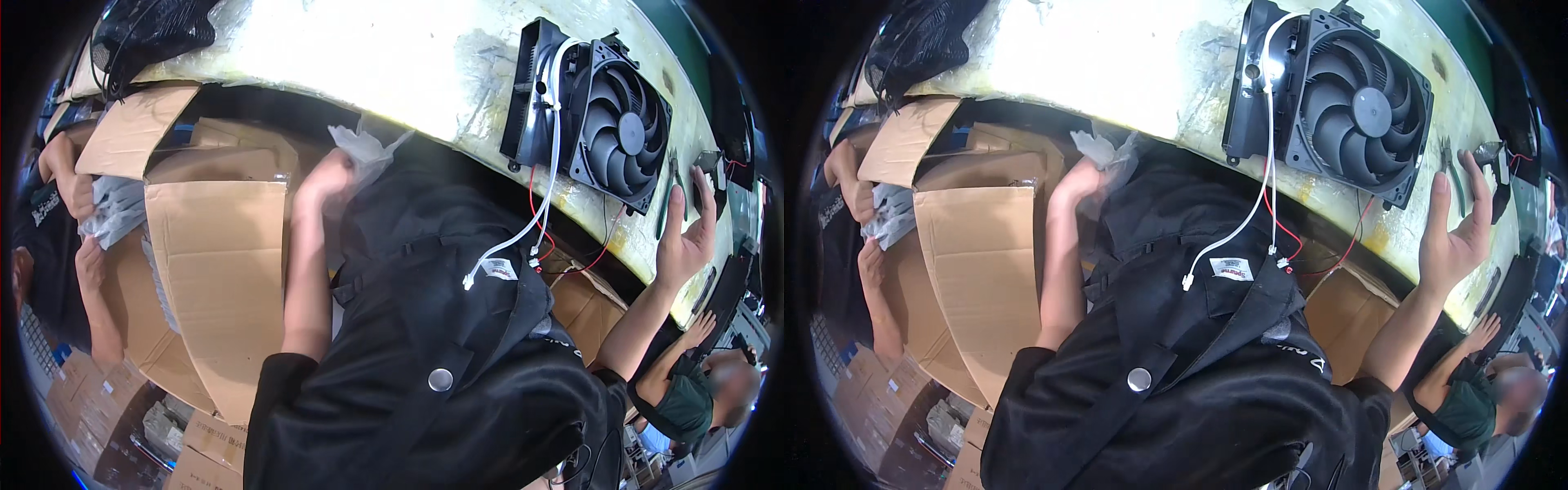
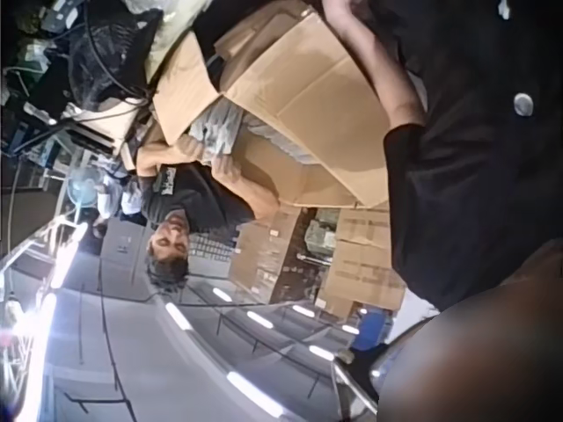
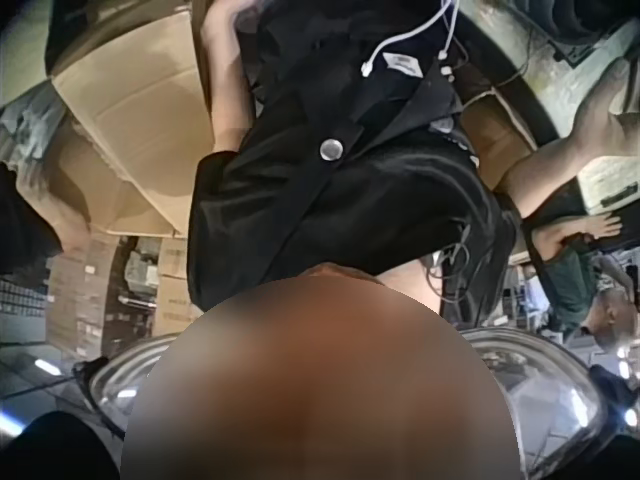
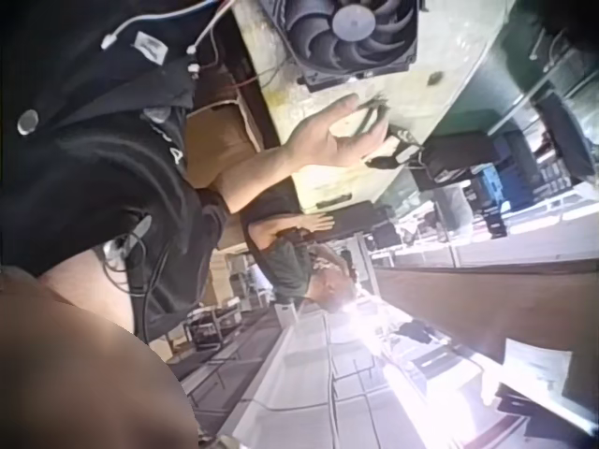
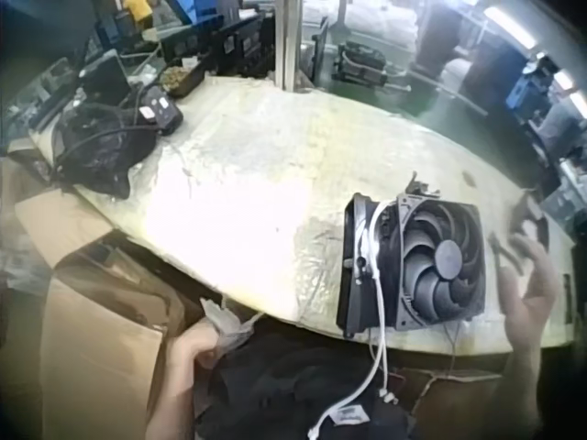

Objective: Assembling components of an electronic device, including connecting wires and organizing parts on a production line.

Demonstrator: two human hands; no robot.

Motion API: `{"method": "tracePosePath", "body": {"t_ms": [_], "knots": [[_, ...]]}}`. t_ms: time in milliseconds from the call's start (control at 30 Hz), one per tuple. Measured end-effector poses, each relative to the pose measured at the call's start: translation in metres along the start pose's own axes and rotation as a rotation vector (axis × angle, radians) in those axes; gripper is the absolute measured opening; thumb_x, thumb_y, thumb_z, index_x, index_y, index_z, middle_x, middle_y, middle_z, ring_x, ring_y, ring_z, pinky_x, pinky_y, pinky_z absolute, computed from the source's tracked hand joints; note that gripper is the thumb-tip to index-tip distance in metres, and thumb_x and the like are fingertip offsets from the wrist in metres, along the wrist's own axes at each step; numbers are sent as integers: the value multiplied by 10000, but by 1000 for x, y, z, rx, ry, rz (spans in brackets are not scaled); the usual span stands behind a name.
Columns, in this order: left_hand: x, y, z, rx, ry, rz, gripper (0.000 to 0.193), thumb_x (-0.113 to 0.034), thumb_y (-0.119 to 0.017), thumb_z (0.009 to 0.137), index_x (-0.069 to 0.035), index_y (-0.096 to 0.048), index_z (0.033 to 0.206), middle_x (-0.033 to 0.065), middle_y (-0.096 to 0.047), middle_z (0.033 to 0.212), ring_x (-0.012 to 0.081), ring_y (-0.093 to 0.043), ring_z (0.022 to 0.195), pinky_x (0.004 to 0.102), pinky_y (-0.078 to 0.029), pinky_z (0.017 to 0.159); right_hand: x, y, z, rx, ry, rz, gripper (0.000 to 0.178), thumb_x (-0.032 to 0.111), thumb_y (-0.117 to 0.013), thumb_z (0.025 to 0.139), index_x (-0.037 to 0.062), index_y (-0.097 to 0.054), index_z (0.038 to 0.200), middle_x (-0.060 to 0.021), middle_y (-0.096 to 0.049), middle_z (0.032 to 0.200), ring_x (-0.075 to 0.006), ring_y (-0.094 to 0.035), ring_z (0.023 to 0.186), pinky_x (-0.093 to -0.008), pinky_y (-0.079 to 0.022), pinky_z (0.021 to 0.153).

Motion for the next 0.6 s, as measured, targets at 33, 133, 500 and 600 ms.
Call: {"method": "tracePosePath", "body": {"t_ms": [33, 133, 500, 600], "knots": [[-4, 0, 6, 97, 172, 238, 315, -143, -535, 865, 31, -600, 1119, 154, -664, 948, 249, -639, 813, 365, -506, 665, 3, -1, 0, 18, 15, 44, 329, 12, -656, 886, -44, -597, 1205, -136, -636, 1188, -204, -569, 1138, -331, -389, 1025], [52, -6, 55, 118, 291, 331, 385, -270, -527, 900, 33, -628, 1114, 177, -686, 1044, 209, -644, 922, 363, -515, 761, 27, -4, 7, 69, 96, 125, 328, -14, -633, 892, -72, -585, 1212, -162, -629, 1197, -234, -567, 1153, -351, -397, 1028], [4, -32, -53, -1031, -419, -766, 55, -45, -519, 955, 8, -524, 971, 120, -589, 1029, 165, -582, 907, 280, -488, 767, 53, -13, 11, 156, 254, 74, 358, -37, -667, 846, -59, -598, 1197, -170, -641, 1159, -265, -585, 1124, -371, -411, 1011], [-20, -37, -79, -1057, -781, 24, 41, -11, -527, 947, 18, -537, 974, 140, -596, 1021, 171, -582, 904, 273, -475, 797, 55, -16, 11, 154, 262, 48, 362, -39, -666, 845, -44, -601, 1201, -161, -640, 1165, -253, -588, 1115, -362, -409, 1011]]}}
Point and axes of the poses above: each hand's wrist, its own z-axis towards the middle knuckle, its own y-axis out of the back of the hand, x = y × z, the point moved 2 cm from there along z, towards the middle knuckle
